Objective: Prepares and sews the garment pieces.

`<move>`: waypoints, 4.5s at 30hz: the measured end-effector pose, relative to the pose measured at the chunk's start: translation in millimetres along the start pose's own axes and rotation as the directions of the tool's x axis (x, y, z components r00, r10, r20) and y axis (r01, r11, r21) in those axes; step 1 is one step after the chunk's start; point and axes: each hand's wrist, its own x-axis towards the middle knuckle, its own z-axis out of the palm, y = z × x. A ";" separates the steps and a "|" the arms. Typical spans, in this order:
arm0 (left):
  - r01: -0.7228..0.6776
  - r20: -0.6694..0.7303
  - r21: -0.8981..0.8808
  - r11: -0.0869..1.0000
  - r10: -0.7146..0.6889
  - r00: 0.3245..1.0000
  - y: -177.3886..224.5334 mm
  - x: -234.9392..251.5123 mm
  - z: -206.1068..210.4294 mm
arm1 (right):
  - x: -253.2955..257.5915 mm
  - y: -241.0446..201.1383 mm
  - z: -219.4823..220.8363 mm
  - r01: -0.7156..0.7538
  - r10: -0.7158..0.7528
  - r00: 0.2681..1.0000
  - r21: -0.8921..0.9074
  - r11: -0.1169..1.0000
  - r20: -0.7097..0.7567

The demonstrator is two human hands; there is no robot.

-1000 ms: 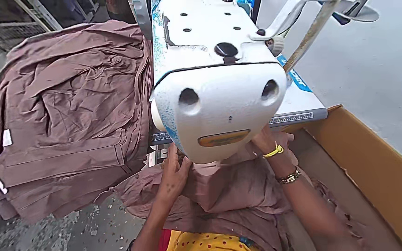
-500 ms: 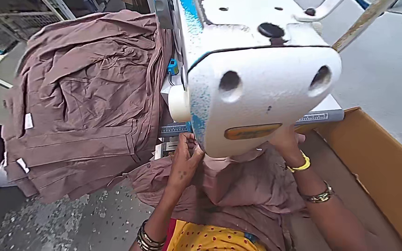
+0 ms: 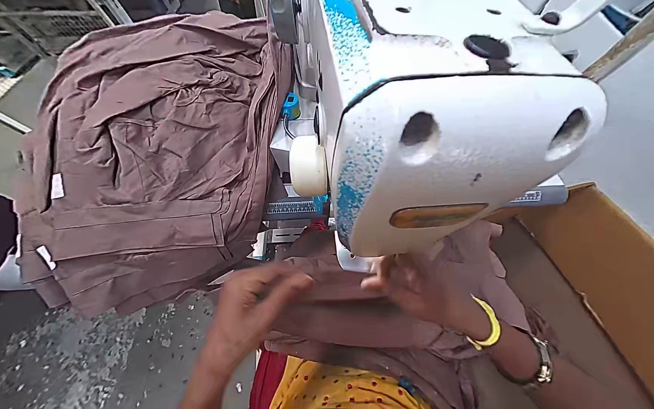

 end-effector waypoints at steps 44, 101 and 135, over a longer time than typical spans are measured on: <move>0.350 -0.027 -0.350 0.869 -0.382 0.924 -19.2 37.4 83.2 | 4.1 53.8 -56.3 -0.279 -0.016 0.838 -0.455 0.846 -0.545; 0.075 0.504 -0.084 0.994 -0.023 0.863 11.9 -57.3 77.5 | -39.3 150.1 26.1 -0.486 0.716 0.670 -0.612 0.624 0.197; 0.069 0.473 -0.117 0.991 -0.006 0.881 -5.2 -63.2 83.5 | -55.1 148.6 12.0 -0.760 0.731 0.628 -0.006 0.650 -0.268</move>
